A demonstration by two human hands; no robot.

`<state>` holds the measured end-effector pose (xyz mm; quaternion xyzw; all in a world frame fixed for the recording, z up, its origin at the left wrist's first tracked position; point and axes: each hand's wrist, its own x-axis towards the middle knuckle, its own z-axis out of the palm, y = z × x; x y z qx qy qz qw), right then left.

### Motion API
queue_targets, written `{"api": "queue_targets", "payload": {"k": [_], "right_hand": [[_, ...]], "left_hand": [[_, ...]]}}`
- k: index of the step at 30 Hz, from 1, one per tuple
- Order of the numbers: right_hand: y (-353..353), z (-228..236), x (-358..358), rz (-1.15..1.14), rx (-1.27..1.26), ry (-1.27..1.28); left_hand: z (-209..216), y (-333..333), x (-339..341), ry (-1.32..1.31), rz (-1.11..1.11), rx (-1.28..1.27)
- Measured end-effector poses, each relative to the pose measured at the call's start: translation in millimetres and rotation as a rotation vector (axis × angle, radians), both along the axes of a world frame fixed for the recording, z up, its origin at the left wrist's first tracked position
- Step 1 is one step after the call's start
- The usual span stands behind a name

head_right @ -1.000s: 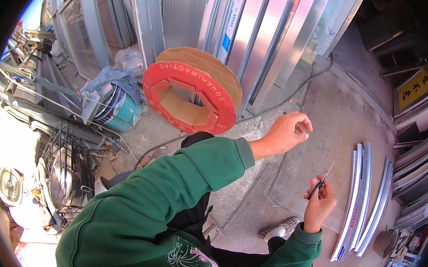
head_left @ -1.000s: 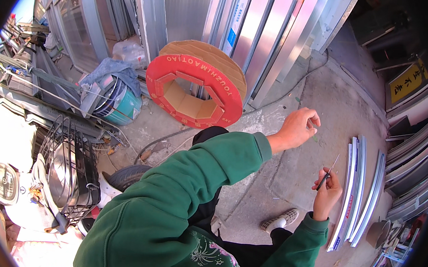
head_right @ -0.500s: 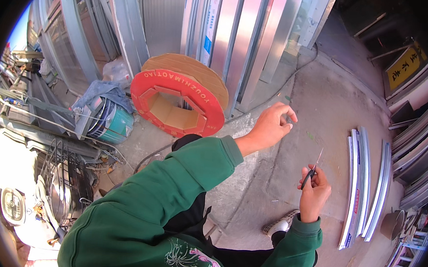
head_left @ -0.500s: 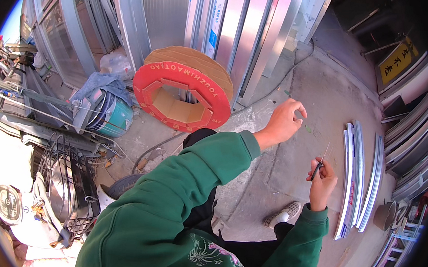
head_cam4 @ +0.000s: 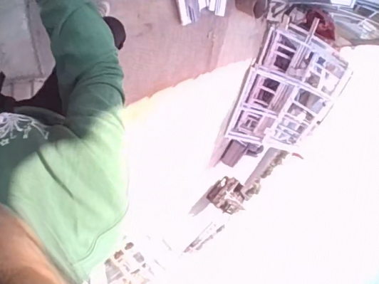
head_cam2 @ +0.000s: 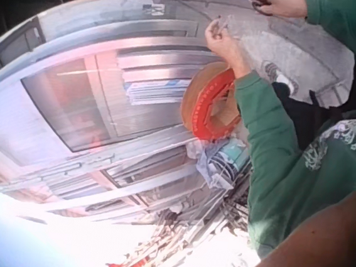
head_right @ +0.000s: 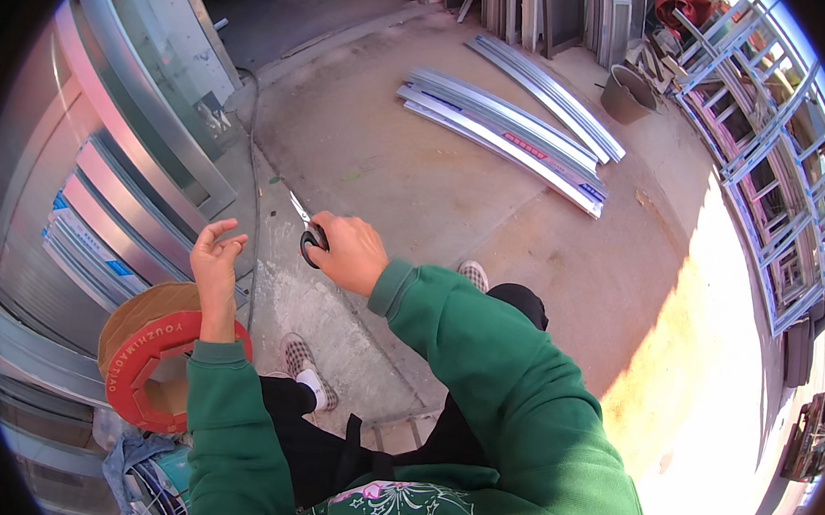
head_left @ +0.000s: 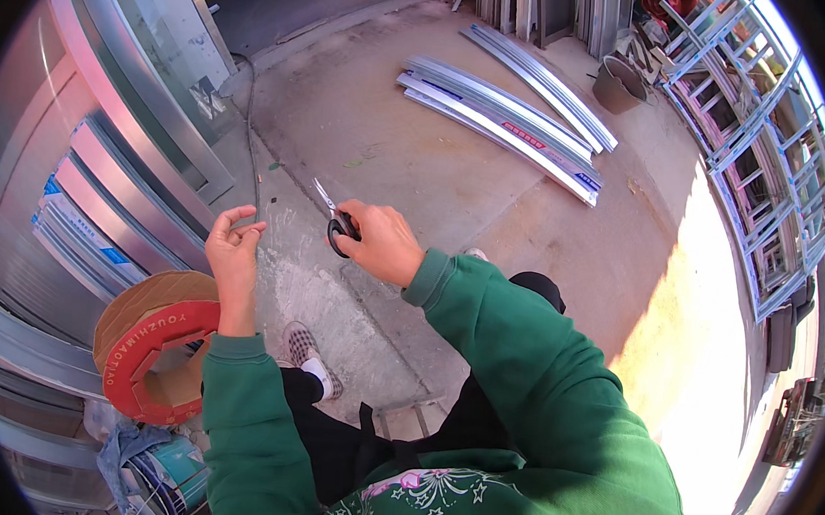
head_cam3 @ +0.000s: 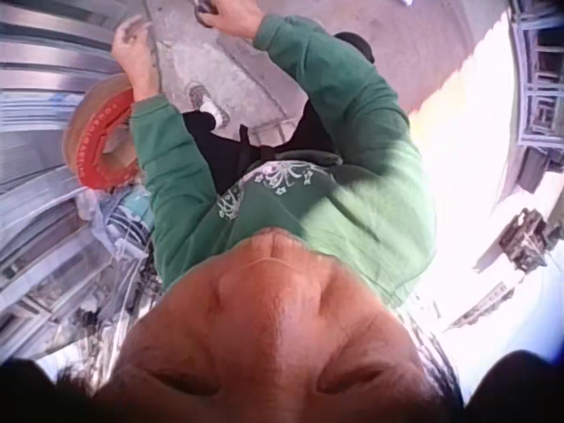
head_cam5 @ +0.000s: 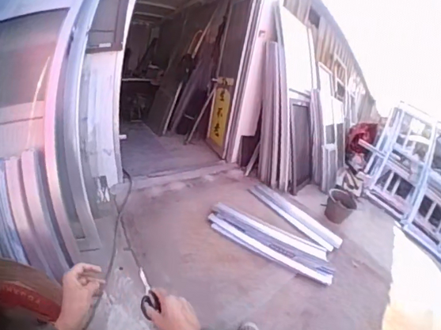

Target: The person uses scissors to cut a red cable and then strips the insulation from the ends of the cut pieces. They handle a cardboard cable spool and several metal profiles in a workshop setting.

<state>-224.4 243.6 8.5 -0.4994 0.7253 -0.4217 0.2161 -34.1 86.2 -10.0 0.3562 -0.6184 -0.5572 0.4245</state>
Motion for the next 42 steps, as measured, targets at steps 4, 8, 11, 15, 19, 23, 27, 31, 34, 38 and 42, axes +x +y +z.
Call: {"api": "queue_targets", "payload": {"k": [4, 8, 11, 15, 19, 23, 27, 31, 34, 38, 42], "right_hand": [[-1.3, -8.6, -0.9, -0.004, -0.081, 0.022], [0.3, -12.1, -1.6, -0.011, -0.097, 0.014], [0.6, -9.5, -1.7, -0.026, -0.148, -0.007], [4.7, -4.6, -2.9, 0.004, -0.207, -0.005], [5.6, -0.4, -1.7, 0.011, -0.232, -0.016], [5.3, 1.1, 0.4, -0.003, -0.213, -0.003], [4.7, -0.3, 1.5, 0.016, -0.237, -0.006], [2.3, -3.3, 1.6, 0.039, -0.222, 0.008], [1.1, -5.6, 2.1, 0.048, -0.212, 0.016], [-0.1, -5.9, 2.8, 0.057, -0.238, 0.019], [-0.9, -3.0, 4.5, 0.075, -0.251, 0.019]], "left_hand": [[-0.4, 1.0, -1.5, -0.050, 0.012, 0.038], [-7.4, -3.0, -1.3, -0.089, -0.004, 0.006], [-15.8, -7.3, -0.8, -0.138, -0.008, 0.003], [-27.1, -13.1, -2.5, -0.118, -0.043, -0.078], [-33.7, -16.8, -3.3, -0.128, -0.044, -0.015], [-37.6, -18.0, -4.2, -0.141, -0.048, 0.015], [-41.5, -19.1, -5.2, -0.124, -0.062, 0.024], [-44.6, -19.7, -4.9, -0.075, -0.089, 0.012], [-44.5, -18.4, -5.3, -0.081, -0.083, 0.021], [-39.6, -14.3, -7.4, -0.083, -0.092, 0.005], [-32.9, -7.4, -9.5, -0.086, -0.086, 0.001]]}}
